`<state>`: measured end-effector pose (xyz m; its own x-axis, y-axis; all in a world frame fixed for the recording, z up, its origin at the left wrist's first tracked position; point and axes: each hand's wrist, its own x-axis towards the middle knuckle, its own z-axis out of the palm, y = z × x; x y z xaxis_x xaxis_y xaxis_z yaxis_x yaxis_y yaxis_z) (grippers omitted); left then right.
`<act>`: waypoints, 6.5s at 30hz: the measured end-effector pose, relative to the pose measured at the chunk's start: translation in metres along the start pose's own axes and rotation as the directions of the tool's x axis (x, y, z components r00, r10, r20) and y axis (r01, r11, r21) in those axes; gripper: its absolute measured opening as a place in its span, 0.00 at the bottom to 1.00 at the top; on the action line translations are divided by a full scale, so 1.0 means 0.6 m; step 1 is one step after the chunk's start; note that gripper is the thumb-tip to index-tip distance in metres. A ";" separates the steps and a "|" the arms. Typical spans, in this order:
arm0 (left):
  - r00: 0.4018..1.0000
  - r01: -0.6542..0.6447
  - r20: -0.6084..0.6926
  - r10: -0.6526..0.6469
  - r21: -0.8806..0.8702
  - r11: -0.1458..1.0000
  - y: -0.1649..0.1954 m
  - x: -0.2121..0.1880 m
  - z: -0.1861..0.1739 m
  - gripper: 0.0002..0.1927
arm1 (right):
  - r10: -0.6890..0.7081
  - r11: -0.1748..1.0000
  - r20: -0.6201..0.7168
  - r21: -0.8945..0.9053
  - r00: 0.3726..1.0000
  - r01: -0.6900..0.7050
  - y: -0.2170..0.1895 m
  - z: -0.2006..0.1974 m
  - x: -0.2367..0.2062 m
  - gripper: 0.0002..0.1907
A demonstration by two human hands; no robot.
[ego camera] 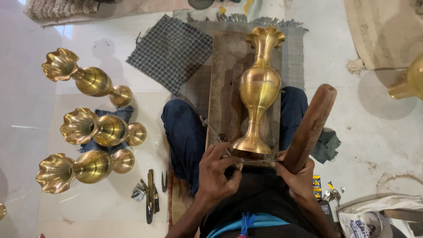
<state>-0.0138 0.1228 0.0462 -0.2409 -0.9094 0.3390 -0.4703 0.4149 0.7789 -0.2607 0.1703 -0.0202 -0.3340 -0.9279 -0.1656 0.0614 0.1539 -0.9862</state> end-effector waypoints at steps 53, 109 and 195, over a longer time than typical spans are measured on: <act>0.986 0.163 0.008 -0.168 -0.305 0.938 -0.193 0.189 -0.059 0.22 | 0.238 0.971 0.112 -0.018 0.965 -0.238 0.003 0.031 0.216 0.12; -0.076 0.680 -0.995 -0.061 -0.097 0.727 -0.434 0.368 -0.390 0.57 | 0.270 0.962 0.026 0.033 0.962 -0.271 0.010 0.061 0.211 0.09; 0.875 0.460 0.344 -0.341 -0.374 0.805 -0.029 0.168 0.031 0.21 | 0.098 0.966 0.036 -0.243 0.995 -0.086 -0.015 -0.013 0.105 0.13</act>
<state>-0.0453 0.0242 0.0570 -0.3428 -0.9273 -0.1503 -0.1723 -0.0952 0.9804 -0.2898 0.1132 -0.0221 -0.2923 -0.9201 -0.2607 -0.1404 0.3110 -0.9400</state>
